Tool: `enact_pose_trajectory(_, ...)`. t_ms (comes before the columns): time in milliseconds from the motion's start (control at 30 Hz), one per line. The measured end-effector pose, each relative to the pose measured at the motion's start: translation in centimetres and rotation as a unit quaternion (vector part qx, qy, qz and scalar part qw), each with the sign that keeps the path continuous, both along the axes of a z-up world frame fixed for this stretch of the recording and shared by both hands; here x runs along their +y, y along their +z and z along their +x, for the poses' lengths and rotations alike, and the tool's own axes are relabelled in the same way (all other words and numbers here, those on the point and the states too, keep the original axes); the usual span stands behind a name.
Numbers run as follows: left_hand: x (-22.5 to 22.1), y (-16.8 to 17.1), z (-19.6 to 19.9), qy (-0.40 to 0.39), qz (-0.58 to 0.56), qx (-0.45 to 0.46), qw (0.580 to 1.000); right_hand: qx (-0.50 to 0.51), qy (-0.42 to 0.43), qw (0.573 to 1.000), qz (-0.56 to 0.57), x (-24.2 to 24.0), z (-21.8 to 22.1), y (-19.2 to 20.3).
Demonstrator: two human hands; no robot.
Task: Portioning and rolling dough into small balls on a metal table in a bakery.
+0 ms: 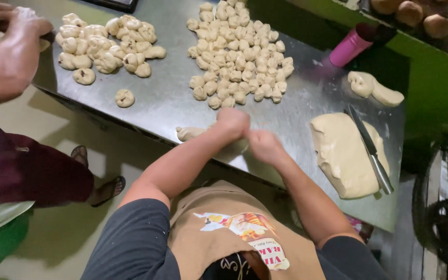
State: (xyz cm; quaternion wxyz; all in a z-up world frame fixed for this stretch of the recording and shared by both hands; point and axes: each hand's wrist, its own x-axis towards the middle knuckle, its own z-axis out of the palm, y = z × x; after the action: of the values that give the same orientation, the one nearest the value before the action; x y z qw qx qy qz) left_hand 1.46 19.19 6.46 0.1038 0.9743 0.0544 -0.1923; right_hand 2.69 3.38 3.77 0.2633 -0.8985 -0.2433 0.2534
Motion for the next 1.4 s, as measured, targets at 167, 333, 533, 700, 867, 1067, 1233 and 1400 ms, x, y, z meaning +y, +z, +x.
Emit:
enact_pose_trajectory(167, 5.3, -0.9, 0.5, 0.101, -0.081, -0.128, 0.983, -0.298, 0.176, 0.890, 0.296, -2.0, -1.3, 1.4)
enact_pose_trajectory(333, 2.2, 0.5, -2.7, 0.051, -0.179, -0.137, 0.973, -0.212, 0.185, 0.918, 0.280, -1.4, 7.7, -7.2)
enact_pose_trajectory(533, 3.5, -1.9, -4.4, 0.168, -0.339, -0.182, 0.907, -0.139, 0.025, 0.897, 0.419, 2.7, 1.7, -3.4)
enact_pose_trajectory(700, 1.9, -5.6, -2.6, 0.126, -0.143, -0.089, 0.978, -0.057, 0.008, 0.968, 0.245, 2.9, 3.4, -5.0)
enact_pose_trajectory(867, 2.9, -7.4, -1.3, 0.015, -0.041, -0.095, 0.995, 0.019, -0.052, 0.997, 0.044, 5.1, 1.0, -0.8)
enact_pose_trajectory(1067, 10.1, -3.8, -1.0, 0.010, -0.045, -0.083, 0.995, -0.047, 0.098, 0.921, 0.375, 6.1, -7.4, 2.8)
enact_pose_trajectory(1233, 11.2, 2.8, -5.0, -0.039, -0.175, -0.028, 0.983, -0.555, -0.004, 0.804, 0.214, 5.9, -1.2, -1.4)
enact_pose_trajectory(1400, 11.5, -2.3, -4.3, -0.091, -0.403, -0.181, 0.893, -0.042, -0.161, 0.964, 0.206, 7.9, -5.0, -2.6)
